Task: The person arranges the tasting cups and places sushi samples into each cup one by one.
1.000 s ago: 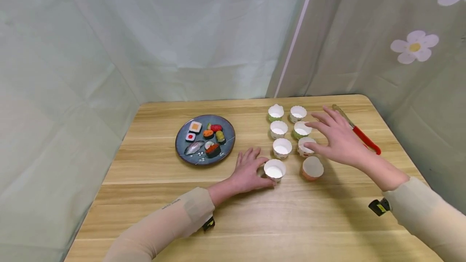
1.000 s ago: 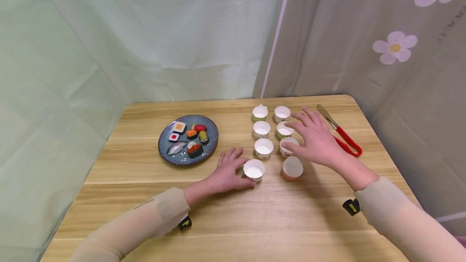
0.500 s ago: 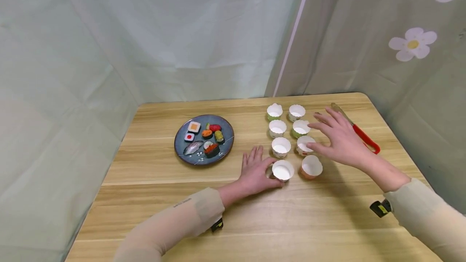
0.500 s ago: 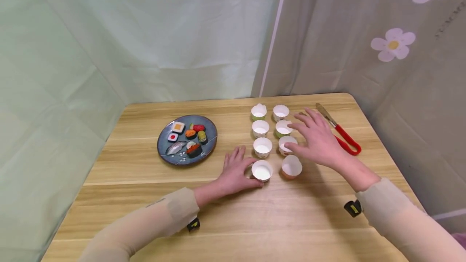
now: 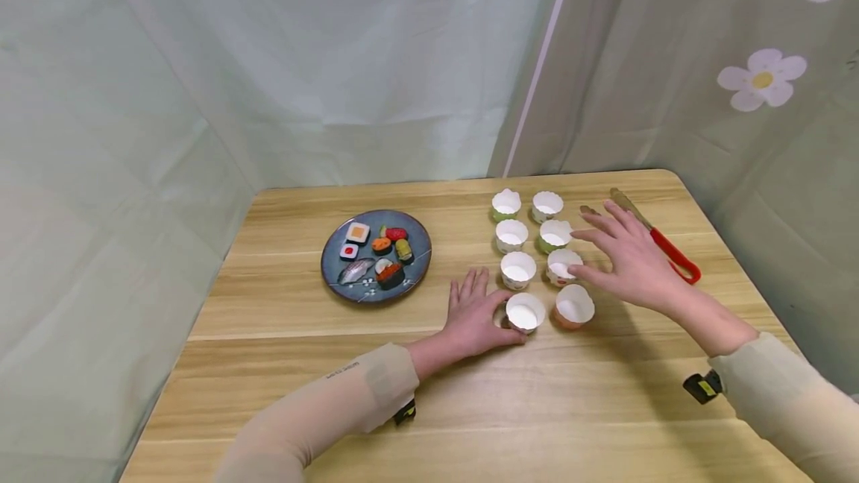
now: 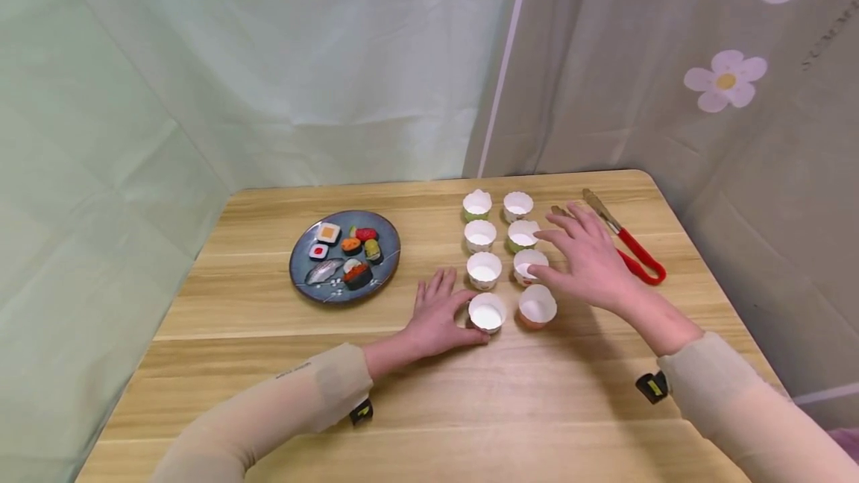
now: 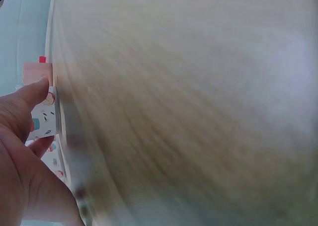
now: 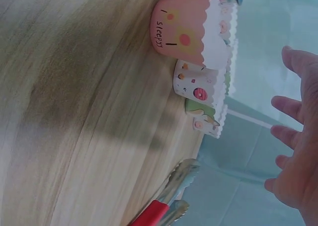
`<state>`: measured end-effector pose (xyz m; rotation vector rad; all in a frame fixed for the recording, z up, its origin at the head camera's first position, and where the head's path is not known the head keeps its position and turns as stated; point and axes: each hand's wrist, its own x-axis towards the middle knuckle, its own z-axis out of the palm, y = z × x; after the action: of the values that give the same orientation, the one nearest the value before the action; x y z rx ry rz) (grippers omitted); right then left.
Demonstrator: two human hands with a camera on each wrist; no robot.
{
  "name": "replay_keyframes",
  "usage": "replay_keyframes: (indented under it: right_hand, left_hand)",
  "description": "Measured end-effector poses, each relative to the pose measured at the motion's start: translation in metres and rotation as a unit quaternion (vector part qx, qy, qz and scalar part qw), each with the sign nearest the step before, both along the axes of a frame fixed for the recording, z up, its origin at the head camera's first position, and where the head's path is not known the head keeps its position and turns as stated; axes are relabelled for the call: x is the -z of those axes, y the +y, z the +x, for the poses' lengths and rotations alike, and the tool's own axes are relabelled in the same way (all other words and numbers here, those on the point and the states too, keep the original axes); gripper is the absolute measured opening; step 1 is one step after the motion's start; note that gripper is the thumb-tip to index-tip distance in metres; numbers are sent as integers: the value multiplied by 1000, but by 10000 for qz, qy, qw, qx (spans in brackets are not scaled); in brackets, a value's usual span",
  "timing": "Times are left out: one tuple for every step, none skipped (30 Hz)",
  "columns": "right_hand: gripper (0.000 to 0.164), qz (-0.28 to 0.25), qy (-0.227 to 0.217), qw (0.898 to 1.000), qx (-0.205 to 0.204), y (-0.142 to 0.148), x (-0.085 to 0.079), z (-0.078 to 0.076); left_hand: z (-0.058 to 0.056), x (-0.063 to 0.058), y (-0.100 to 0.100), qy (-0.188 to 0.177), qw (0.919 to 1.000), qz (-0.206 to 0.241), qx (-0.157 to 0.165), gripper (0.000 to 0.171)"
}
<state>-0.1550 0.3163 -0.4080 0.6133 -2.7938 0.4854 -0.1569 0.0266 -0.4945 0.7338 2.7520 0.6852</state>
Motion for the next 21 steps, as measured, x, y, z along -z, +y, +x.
replay_keyframes:
  right_hand:
    - [58, 2, -3, 10000, 3, 0, 0, 0]
    - [58, 0, -10, 10000, 7, 0, 1, 0]
    - [58, 5, -6, 10000, 24, 0, 1, 0]
    - [58, -1, -1, 10000, 25, 0, 1, 0]
    - [59, -12, -13, 10000, 28, 0, 1, 0]
    - [59, -24, -18, 10000, 34, 1, 0, 0]
    - [59, -33, -18, 10000, 40, 1, 0, 1]
    - [59, -50, -23, 10000, 54, 1, -1, 1]
    - [60, -69, -28, 9999, 70, 2, -1, 1]
    - [60, -95, -51, 9999, 89, 2, -2, 1]
    - [61, -117, -80, 9998, 114, 3, -3, 1]
    - [61, -142, -98, 9998, 139, 4, -4, 1]
    - [62, -159, -107, 9997, 166, 5, -5, 1]
    - [63, -182, -112, 9996, 192, 6, -5, 2]
    - [64, -195, -123, 9995, 220, 7, -6, 2]
    - [66, -201, -132, 9994, 250, 8, -7, 2]
    - [67, -203, -126, 9994, 267, 10, -7, 2]
    - [68, -210, -114, 9993, 277, 11, -8, 2]
    - [68, -199, -97, 9993, 285, 12, -8, 2]
    - [69, -200, -88, 9993, 287, 13, -9, 2]
    - [69, -204, -89, 9993, 287, 14, -9, 2]
  left_hand:
    - [0, 0, 0, -2, 10000, 7, 24, 82]
    - [-1, 0, -1, -12, 10000, 22, 48, 82]
    - [-1, 0, -2, -32, 10000, 42, 75, 83]
    - [-1, 0, -4, -35, 9999, 61, 106, 83]
    - [-1, 0, -5, -55, 9998, 111, 138, 83]
    - [0, 0, -7, -69, 9997, 145, 175, 83]
    - [0, 1, -9, -76, 9996, 180, 210, 83]
    - [0, 0, -11, -105, 9994, 235, 243, 82]
    - [1, 0, -14, -126, 9991, 290, 278, 81]
    - [1, 0, -16, -128, 9989, 327, 315, 80]
    - [2, 0, -19, -142, 9986, 382, 347, 79]
    - [3, -1, -21, -150, 9984, 399, 380, 78]
    - [3, -1, -24, -152, 9982, 419, 406, 78]
    - [4, -2, -26, -174, 9979, 446, 433, 77]
    - [4, -2, -29, -177, 9977, 474, 458, 77]
    - [5, -3, -32, -175, 9975, 476, 484, 78]
    - [6, -4, -35, -172, 9973, 499, 503, 78]
    - [6, -6, -39, -166, 9973, 496, 519, 79]
    - [6, -7, -42, -134, 9972, 510, 536, 80]
    - [7, -9, -45, -106, 9971, 520, 551, 81]
    - [7, -12, -48, -45, 9970, 514, 570, 82]
